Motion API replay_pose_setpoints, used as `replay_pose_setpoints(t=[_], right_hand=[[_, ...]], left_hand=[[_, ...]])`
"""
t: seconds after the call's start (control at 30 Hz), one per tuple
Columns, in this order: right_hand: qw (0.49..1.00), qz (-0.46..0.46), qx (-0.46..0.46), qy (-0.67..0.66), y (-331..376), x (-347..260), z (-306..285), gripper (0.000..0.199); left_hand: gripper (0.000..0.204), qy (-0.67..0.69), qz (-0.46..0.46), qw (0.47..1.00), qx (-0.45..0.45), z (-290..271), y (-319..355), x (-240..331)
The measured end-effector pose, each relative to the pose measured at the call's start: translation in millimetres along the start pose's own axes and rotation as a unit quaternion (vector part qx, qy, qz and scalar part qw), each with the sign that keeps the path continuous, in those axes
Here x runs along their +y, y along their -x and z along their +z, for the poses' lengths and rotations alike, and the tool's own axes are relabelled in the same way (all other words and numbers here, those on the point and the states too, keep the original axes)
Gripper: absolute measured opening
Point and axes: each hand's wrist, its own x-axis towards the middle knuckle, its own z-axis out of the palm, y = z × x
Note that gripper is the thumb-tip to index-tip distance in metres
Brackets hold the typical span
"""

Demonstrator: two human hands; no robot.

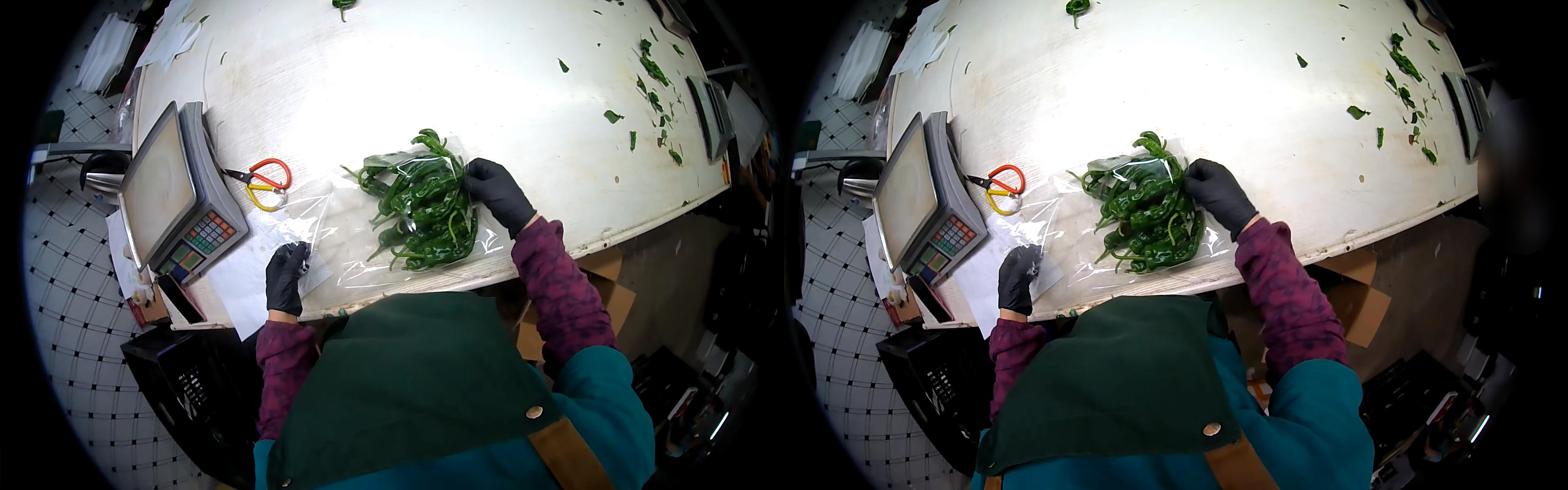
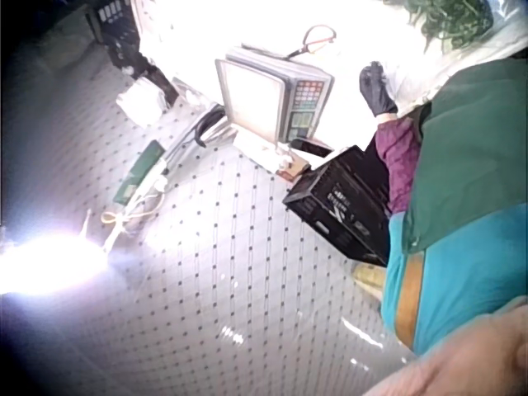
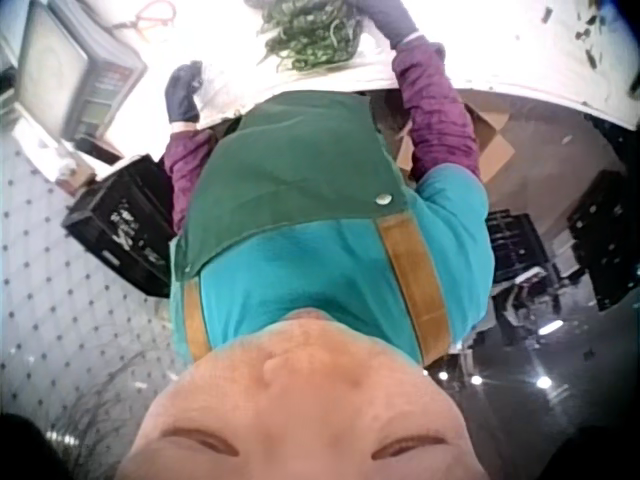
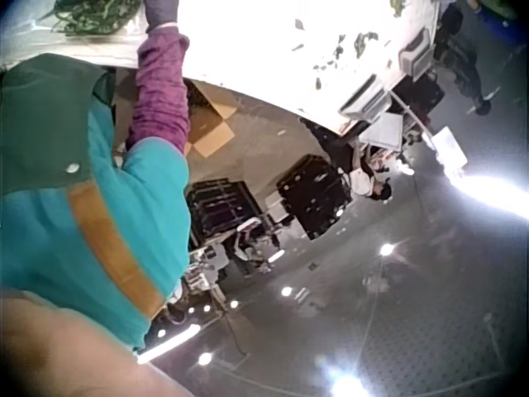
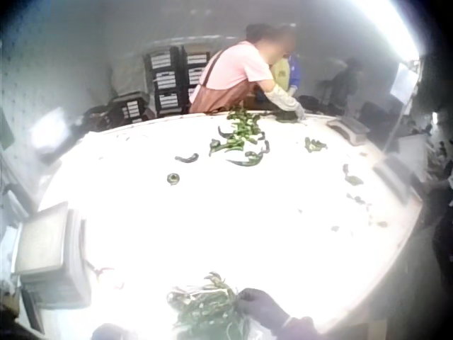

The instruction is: The person packs green chili peppers into clear plastic bags, weighs them on a digital scale, and places the sealed bags into a black crate. The person then carries the crate and stacks it with other crates.

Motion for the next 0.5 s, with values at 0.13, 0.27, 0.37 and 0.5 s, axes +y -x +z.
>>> replay_pose_setpoints(t=[0.13,0.27,0.37,0.5], right_hand=[[0.995,-0.077,-0.008,-0.063,22.0,-48.9,24.3,0.013],[0.997,-0.027,0.033,0.065,15.1,-24.2,19.7,0.011],[0.975,-0.043,0.005,-0.219,29.5,-42.9,21.0,0.009],[0.999,0.012,0.03,0.035,33.4,-16.9,6.6,0.009]], left_hand=[[0.009,0.035,0.037,0.999,0.006,-4.7,-3.5,-1.1],[0.01,0.068,0.065,0.995,0.028,3.6,-4.0,13.0],[0.009,0.02,0.057,0.997,0.053,2.0,-5.3,17.2],[0.006,0.009,0.064,0.995,0.074,3.1,-10.8,7.8]])
